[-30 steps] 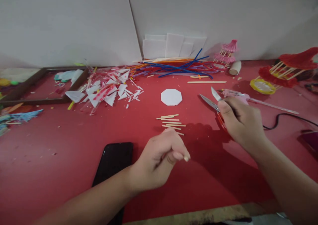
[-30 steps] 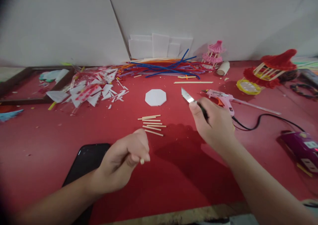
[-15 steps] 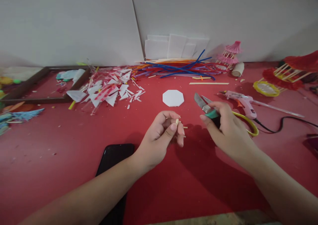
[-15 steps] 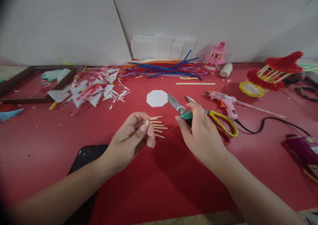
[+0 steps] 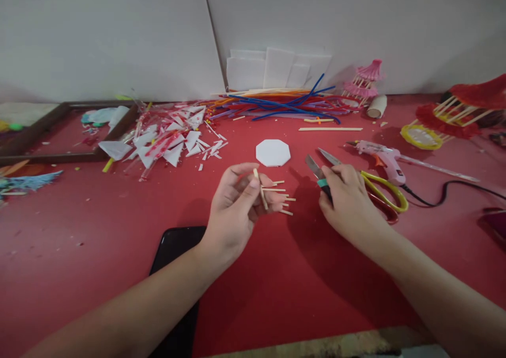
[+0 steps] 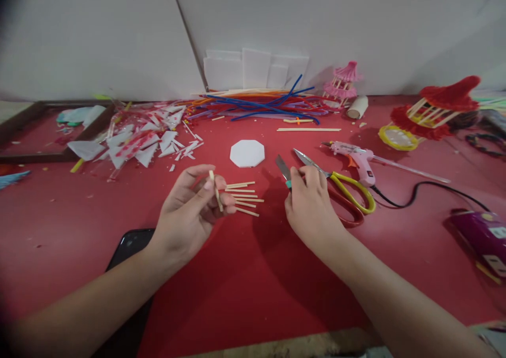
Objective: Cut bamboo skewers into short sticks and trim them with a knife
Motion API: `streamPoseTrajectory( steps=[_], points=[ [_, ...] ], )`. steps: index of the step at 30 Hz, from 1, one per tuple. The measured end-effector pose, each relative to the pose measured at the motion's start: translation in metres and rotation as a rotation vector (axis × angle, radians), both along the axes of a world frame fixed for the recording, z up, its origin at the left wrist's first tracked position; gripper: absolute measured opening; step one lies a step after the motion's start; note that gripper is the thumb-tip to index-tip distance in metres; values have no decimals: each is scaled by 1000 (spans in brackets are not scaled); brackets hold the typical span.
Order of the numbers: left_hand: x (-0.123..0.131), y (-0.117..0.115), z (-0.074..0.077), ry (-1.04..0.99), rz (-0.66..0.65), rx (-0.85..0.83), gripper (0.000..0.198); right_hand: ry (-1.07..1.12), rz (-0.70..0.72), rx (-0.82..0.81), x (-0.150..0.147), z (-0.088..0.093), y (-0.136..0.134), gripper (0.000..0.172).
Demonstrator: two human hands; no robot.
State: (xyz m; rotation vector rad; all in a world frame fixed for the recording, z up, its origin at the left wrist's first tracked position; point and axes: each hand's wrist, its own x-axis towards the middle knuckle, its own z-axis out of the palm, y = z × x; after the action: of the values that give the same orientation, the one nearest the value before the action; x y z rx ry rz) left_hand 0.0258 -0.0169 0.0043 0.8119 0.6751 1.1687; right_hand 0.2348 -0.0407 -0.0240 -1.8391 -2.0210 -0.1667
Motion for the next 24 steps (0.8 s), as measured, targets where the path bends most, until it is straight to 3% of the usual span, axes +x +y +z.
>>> streamPoseTrajectory(
  steps=[3, 5, 9, 12, 16, 19, 24],
  points=[
    [-1, 3, 0, 35, 110, 33, 18, -30, 19, 43, -4, 2, 0, 37],
    [-1, 4, -2, 83, 174, 73, 18, 30, 127, 52, -9, 8, -1, 24],
    [-2, 7, -10, 242, 251, 159, 19, 124, 422, -141, -26, 14, -5, 10],
    [-3, 9, -16, 324, 241, 151, 19, 115, 488, -229, -34, 12, -7, 8],
    [-2, 10, -18, 286, 209, 114, 16, 227, 418, -244, -33, 13, -9, 13],
    [-1, 8, -15, 270, 126, 84, 16, 533, 265, -278, -31, 18, -11, 7],
    [1, 6, -11, 366, 85, 125, 15, 983, 230, -360, -31, 19, -10, 25]
  ],
)
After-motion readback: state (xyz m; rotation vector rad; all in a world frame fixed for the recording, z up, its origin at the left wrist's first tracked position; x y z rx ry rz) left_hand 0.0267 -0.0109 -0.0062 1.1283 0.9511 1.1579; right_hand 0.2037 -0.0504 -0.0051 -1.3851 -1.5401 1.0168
